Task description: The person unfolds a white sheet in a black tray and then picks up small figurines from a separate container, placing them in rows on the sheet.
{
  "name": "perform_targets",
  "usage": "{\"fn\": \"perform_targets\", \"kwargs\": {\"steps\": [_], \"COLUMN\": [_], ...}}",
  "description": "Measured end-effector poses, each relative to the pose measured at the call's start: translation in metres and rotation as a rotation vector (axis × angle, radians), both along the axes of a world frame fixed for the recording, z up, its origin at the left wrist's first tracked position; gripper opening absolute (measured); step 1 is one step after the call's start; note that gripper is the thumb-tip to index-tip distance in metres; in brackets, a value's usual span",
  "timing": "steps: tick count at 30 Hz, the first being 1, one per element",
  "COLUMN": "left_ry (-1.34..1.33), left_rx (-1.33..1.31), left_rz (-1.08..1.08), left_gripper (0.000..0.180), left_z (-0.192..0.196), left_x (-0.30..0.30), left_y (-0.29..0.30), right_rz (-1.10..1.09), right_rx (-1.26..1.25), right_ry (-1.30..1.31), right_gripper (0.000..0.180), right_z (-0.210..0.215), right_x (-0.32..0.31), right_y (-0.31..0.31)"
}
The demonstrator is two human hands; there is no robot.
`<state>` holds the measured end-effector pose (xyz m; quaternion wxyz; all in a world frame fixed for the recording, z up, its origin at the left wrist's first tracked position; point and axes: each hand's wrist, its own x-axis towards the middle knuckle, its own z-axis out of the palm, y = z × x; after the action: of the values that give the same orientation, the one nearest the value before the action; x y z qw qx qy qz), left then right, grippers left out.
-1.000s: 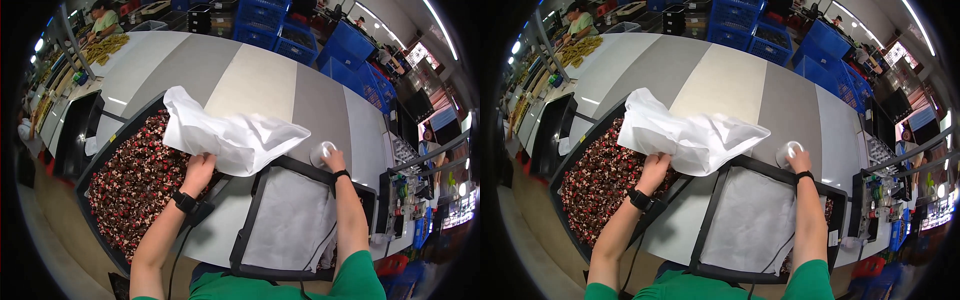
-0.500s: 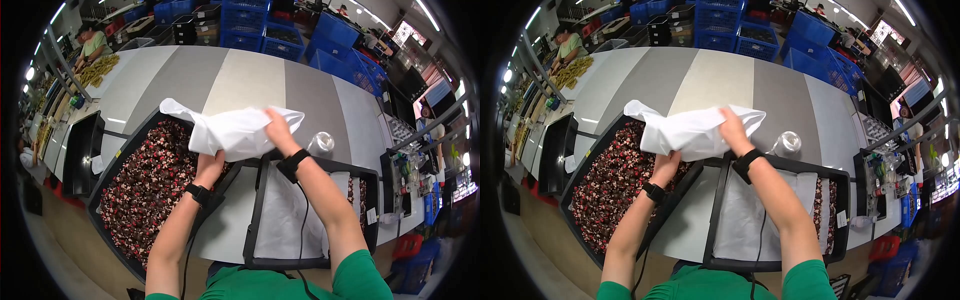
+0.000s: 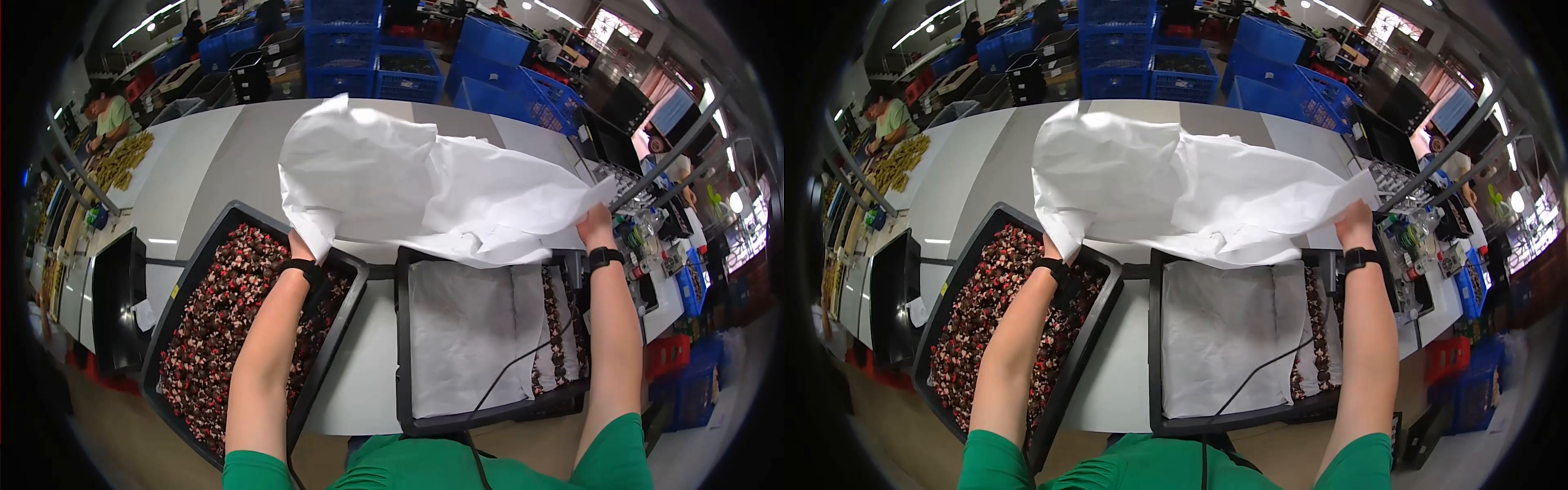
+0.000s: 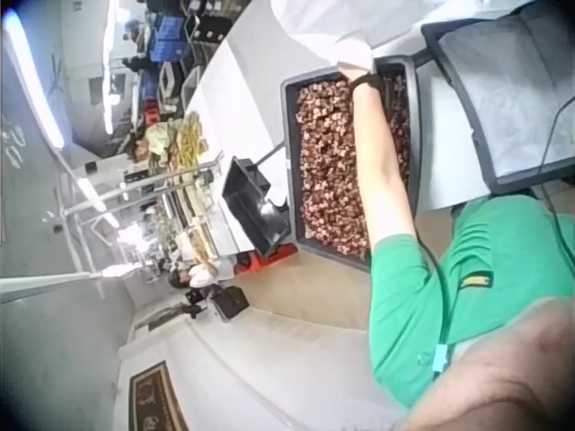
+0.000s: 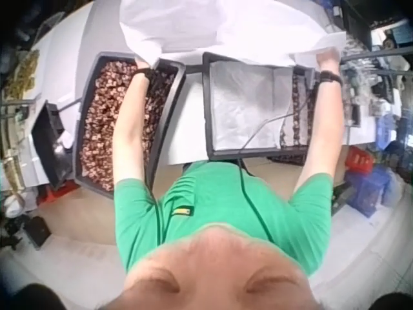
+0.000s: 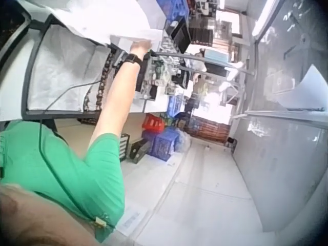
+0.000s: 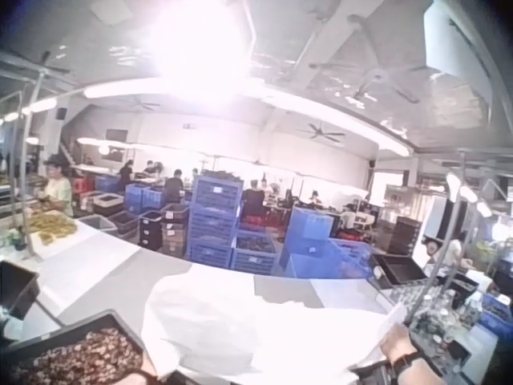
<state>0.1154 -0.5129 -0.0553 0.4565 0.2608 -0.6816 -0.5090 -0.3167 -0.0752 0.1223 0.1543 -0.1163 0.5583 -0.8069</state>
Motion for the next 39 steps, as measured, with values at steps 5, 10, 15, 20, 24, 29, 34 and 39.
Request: {"fn": "perform_targets", "kwargs": {"steps": [5,10,15,20,24,29,34,39], "left_ry": [-0.587,-1.217,-1.163,-0.458,-1.022,-1.303,-1.321,-1.432], "left_rx": [-0.097,-0.315,-0.143,-0.832,-0.45,-0.326,-0.155,-0.025], "left_rz": [0.034,0.136,0.248,0.234,-0.379,-0.542,-0.575,-0.627], "left_gripper": [0.044,0.042,0.064,0.077,0.077,0.084,0.09,0.098], "left_z": [0.068,0.043,0.102,0.148,0.095,0.086,0.082,0.075], "left_x": [-0.056,-0.036,-0.046,-0.016,-0.051,-0.079,-0.109,-0.147], "left_y": [0.041,-0.019,0.018,0.111,0.134,0.099,0.07,0.073], "right_rz": [-0.19,-0.422,-0.158,0.061,0.391,0.575,0.655,0.623], "right_rx": [-0.025,0.114,0.288,0.844,1.07,1.491,1.742,1.74], "right_ry": [-0.074,-0.013,0.378,0.921,0.679,0.716,0.651,0.726], "right_gripper": [0.038,0.038,0.038,0.027,0.026,0.037,0.04,0.036], "right_z": [0.019,0.041,0.095,0.143,0.052,-0.028,-0.059,-0.103], "right_x": [-0.016,0.031,0.037,0.082,0.043,0.061,0.06,0.043], "right_y": [0.184,0.248,0.321,0.198,0.055,-0.071,-0.106,-0.093]}}
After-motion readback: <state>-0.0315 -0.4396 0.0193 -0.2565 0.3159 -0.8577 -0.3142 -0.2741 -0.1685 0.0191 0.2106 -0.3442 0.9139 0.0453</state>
